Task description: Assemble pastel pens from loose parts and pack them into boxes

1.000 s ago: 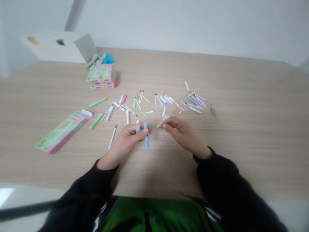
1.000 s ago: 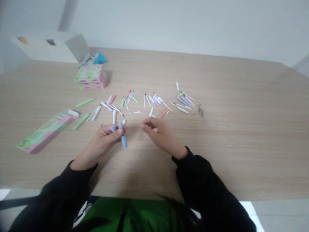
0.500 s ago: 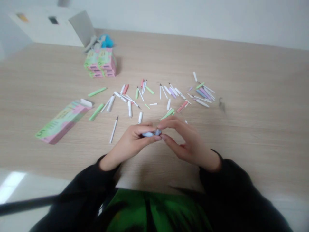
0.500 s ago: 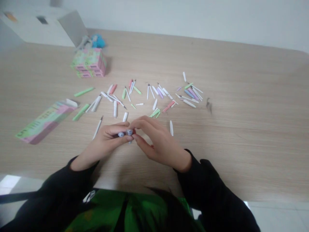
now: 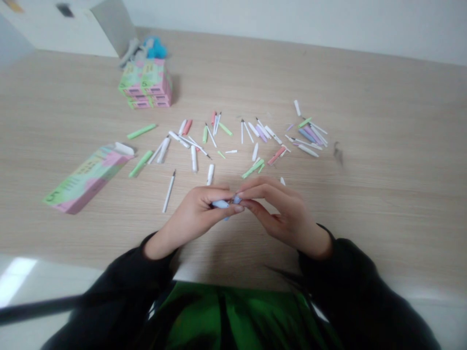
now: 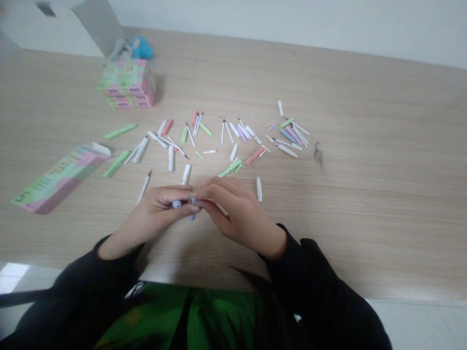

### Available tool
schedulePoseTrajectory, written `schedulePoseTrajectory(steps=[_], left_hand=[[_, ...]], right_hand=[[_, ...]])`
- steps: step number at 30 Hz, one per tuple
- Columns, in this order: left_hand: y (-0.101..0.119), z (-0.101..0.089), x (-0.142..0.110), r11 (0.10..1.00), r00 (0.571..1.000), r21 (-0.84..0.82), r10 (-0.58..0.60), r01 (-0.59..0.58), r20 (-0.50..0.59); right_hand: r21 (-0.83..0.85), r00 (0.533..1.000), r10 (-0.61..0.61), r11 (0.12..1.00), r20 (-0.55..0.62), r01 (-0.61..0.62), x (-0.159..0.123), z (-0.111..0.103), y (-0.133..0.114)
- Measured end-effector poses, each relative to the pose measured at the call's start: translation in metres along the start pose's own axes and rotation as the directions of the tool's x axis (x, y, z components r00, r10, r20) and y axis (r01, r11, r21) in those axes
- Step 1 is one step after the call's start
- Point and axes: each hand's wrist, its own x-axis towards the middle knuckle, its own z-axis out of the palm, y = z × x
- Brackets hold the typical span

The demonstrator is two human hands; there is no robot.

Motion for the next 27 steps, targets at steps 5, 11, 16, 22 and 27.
schedulePoseTrajectory(steps=[5, 11, 16, 22, 27], left_hand=[[-0.003, 0.002, 0.000, 0.998, 0.998, -0.009, -0.055, 0.056, 0.027], [-0.002, 0.002, 0.001, 0.993, 0.992, -0.022, -0.117, 0.117, 0.040], [0.000, -0.004, -0.003, 0.980, 0.998, -0.187, -0.064, 0.065, 0.010], [-0.001, -0.001, -0.007, 0.976, 0.994, -0.207, 0.040, -0.060, -0.097], [0.003, 0.005, -0.007, 0.992, 0.981, -0.051, 0.103, -0.112, -0.163]], right_hand=[[0.136, 0.994, 0.107, 0.985, -0.024, -0.103, 0.000, 0.003, 0.001], [0.378, 0.941, 0.338, 0.874, -0.020, -0.305, 0.001, 0.009, 0.007], [0.827, 0.726, 0.684, 0.368, 0.068, -0.424, 0.000, 0.006, 0.030], [0.880, 0.617, 0.715, 0.005, 0.329, -0.475, -0.002, 0.003, 0.038], [0.874, 0.654, 0.649, -0.035, 0.389, -0.486, -0.003, 0.011, 0.034]])
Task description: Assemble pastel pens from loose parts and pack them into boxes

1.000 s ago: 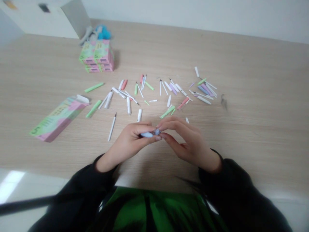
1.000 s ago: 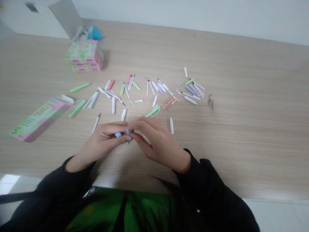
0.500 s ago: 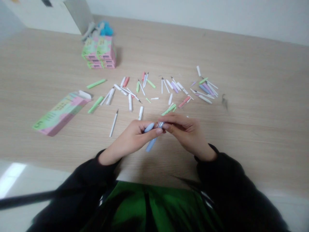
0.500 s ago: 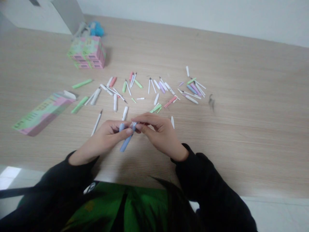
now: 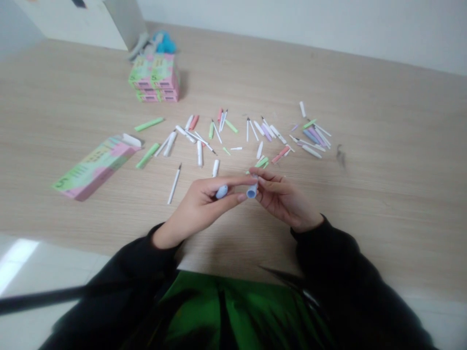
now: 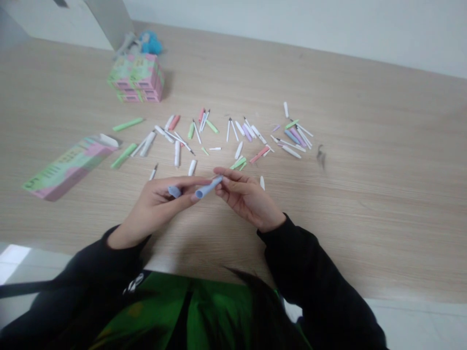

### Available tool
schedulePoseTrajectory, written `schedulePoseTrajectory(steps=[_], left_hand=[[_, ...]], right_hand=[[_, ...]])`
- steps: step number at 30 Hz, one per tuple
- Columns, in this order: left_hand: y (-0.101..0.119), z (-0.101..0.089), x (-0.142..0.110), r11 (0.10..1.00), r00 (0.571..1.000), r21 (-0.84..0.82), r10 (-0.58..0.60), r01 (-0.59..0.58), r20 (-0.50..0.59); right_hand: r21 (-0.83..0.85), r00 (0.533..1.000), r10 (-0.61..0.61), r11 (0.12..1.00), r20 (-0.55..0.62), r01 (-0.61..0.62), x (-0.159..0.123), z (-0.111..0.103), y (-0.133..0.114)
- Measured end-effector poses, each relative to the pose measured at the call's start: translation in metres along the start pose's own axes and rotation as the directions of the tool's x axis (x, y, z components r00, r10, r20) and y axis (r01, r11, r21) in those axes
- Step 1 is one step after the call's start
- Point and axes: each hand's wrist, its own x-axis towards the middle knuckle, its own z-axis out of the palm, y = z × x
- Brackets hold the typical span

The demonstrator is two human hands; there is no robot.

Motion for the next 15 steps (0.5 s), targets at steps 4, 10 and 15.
schedulePoseTrajectory(steps=[4, 10, 15], left_hand=[[0.003, 0.002, -0.001, 1.000, 0.999, 0.020, 0.007, -0.006, -0.034], [0.000, 0.003, -0.001, 0.992, 0.993, 0.062, 0.115, -0.115, -0.003], [-0.004, 0.003, -0.001, 0.967, 0.974, 0.117, 0.224, -0.225, 0.017]], right_hand=[[-0.001, 0.997, 0.056, 0.998, 0.055, -0.056, 0.000, 0.004, 0.009], [-0.032, 0.992, 0.115, 0.993, 0.043, -0.113, -0.002, 0.009, 0.019], [-0.087, 0.989, 0.049, 0.996, 0.143, -0.036, 0.000, 0.012, 0.023]])
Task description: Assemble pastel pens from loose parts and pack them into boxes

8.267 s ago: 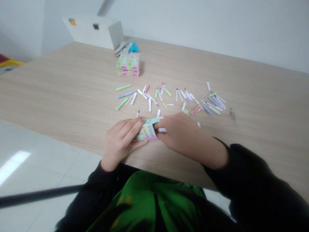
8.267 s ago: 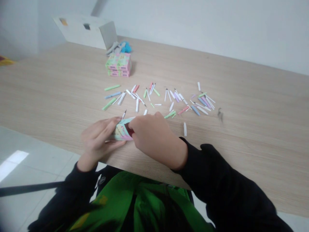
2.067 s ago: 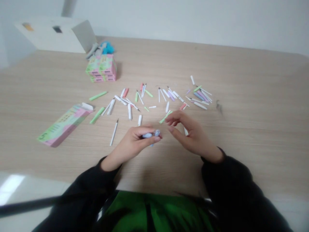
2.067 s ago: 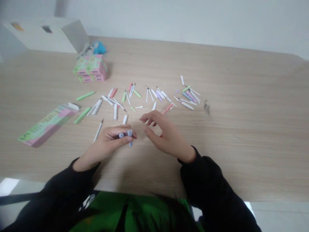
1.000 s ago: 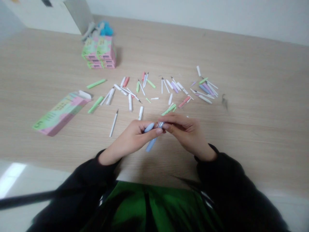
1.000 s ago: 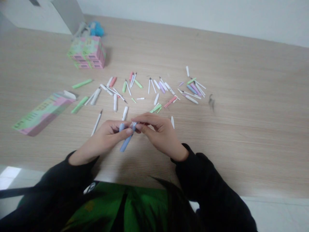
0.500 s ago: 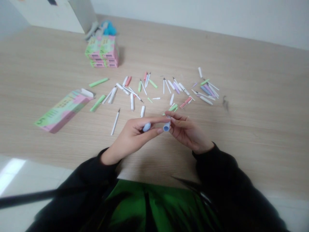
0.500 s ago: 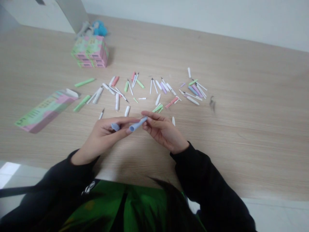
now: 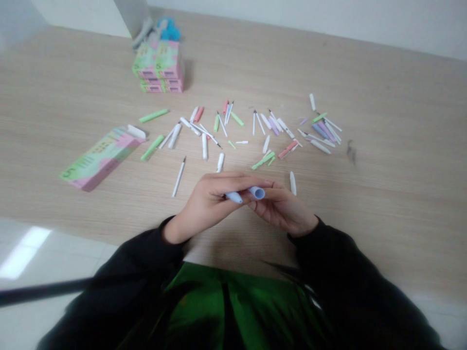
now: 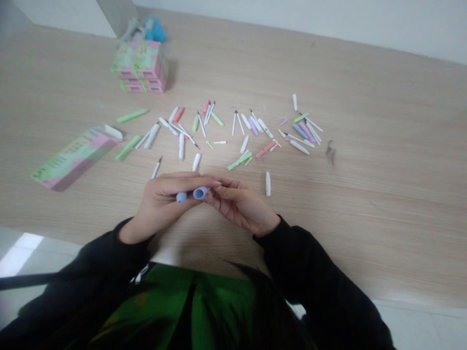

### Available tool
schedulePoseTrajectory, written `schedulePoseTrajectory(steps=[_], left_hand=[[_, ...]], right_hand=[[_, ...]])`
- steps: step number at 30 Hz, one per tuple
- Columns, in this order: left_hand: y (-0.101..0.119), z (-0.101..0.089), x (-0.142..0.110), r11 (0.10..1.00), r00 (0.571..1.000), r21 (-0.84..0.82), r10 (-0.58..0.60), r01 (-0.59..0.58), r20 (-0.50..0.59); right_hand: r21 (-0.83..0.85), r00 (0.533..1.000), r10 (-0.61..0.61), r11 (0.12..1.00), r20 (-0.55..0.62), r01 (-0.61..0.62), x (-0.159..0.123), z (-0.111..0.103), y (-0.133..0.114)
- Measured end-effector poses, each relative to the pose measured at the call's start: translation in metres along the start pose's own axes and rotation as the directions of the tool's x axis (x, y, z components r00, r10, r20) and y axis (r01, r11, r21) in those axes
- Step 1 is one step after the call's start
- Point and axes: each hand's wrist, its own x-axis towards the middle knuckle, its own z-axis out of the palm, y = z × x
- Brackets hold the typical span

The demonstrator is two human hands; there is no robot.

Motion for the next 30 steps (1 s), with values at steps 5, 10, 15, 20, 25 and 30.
schedulePoseTrajectory(steps=[5, 10, 15, 20, 25, 30], left_hand=[[-0.003, 0.002, -0.002, 0.996, 0.999, 0.076, 0.045, -0.043, -0.025], [-0.004, 0.002, -0.003, 0.995, 1.000, 0.094, 0.018, -0.017, -0.008], [-0.001, -0.007, 0.000, 0.999, 0.995, 0.023, -0.040, 0.043, -0.089], [-0.005, -0.021, 0.003, 0.989, 0.981, 0.009, -0.148, 0.151, -0.124], [-0.012, -0.022, 0.004, 0.957, 0.951, -0.022, -0.289, 0.288, -0.111], [-0.015, -0.016, 0.004, 0.941, 0.939, -0.151, -0.323, 0.304, -0.116]], right_hand=[[-0.009, 1.000, -0.019, 1.000, -0.021, 0.019, 0.002, -0.003, 0.004], [0.079, 1.000, 0.011, 0.997, -0.007, -0.010, 0.002, 0.001, 0.006], [-0.211, 0.992, -0.044, 0.977, -0.122, 0.017, -0.003, -0.008, -0.018], [-0.829, 0.746, -0.595, 0.549, -0.298, 0.107, -0.009, -0.059, -0.061], [-0.977, 0.726, -0.660, 0.202, -0.191, -0.073, -0.007, -0.088, -0.069], [-0.998, 0.762, -0.645, 0.012, -0.058, -0.066, -0.006, -0.097, -0.065]])
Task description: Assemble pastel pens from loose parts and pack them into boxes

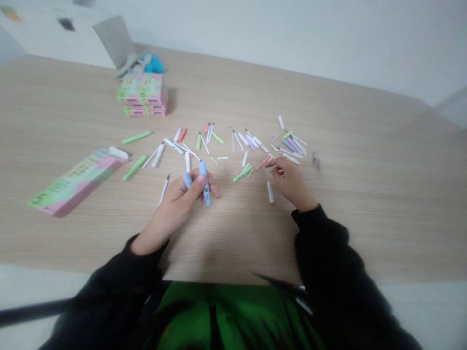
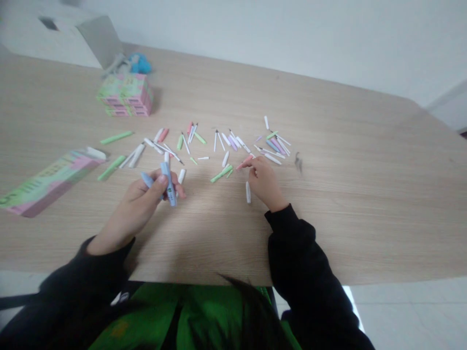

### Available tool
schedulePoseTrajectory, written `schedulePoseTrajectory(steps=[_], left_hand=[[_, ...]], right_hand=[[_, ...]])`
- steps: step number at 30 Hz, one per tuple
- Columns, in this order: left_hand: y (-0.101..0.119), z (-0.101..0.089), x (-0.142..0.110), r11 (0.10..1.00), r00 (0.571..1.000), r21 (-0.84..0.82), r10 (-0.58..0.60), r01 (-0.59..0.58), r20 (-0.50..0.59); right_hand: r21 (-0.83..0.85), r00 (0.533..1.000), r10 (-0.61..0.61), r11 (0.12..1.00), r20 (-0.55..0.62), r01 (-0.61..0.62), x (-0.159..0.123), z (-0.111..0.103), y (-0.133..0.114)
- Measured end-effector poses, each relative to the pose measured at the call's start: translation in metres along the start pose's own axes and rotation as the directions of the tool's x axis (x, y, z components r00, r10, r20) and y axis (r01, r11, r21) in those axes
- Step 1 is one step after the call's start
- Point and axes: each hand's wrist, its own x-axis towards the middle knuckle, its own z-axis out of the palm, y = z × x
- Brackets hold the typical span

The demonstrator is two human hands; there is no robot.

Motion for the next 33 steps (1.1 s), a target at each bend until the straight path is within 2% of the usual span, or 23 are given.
schedulePoseTrajectory(steps=[3, 7, 12, 15, 18, 23, 29, 33], left_hand=[[-0.002, -0.001, 0.001, 0.993, 0.997, -0.110, -0.052, 0.047, -0.049], [0.000, -0.009, 0.003, 0.961, 0.982, -0.274, -0.073, 0.022, -0.174], [0.002, -0.021, 0.004, 0.929, 0.967, -0.369, -0.070, -0.026, -0.246], [0.000, -0.025, 0.002, 0.936, 0.972, -0.351, -0.087, 0.004, -0.219], [-0.004, -0.025, 0.000, 0.956, 0.983, -0.294, -0.059, 0.006, -0.174], [-0.007, -0.021, -0.001, 0.977, 0.985, -0.210, -0.063, 0.028, -0.161], [-0.007, -0.025, 0.000, 0.990, 0.964, -0.135, -0.067, 0.033, -0.257], [-0.012, -0.033, -0.002, 0.997, 0.956, -0.061, -0.061, 0.045, -0.289]], right_hand=[[-0.041, 0.996, 0.072, 0.996, -0.043, -0.073, 0.003, -0.003, 0.014], [-0.046, 0.988, 0.149, 0.987, -0.044, -0.151, 0.006, -0.005, 0.027], [-0.041, 0.999, 0.046, 0.998, 0.014, -0.046, 0.016, 0.001, 0.012], [-0.043, 0.989, -0.066, 0.996, 0.129, 0.072, 0.030, 0.011, -0.006], [-0.110, 0.955, -0.147, 0.977, 0.258, 0.180, 0.053, 0.027, -0.025], [-0.200, 0.882, -0.136, 0.948, 0.452, 0.249, 0.087, 0.056, -0.044], [-0.215, 0.853, -0.123, 0.940, 0.507, 0.263, 0.098, 0.083, -0.042], [-0.233, 0.863, -0.103, 0.941, 0.495, 0.246, 0.101, 0.077, -0.045]])
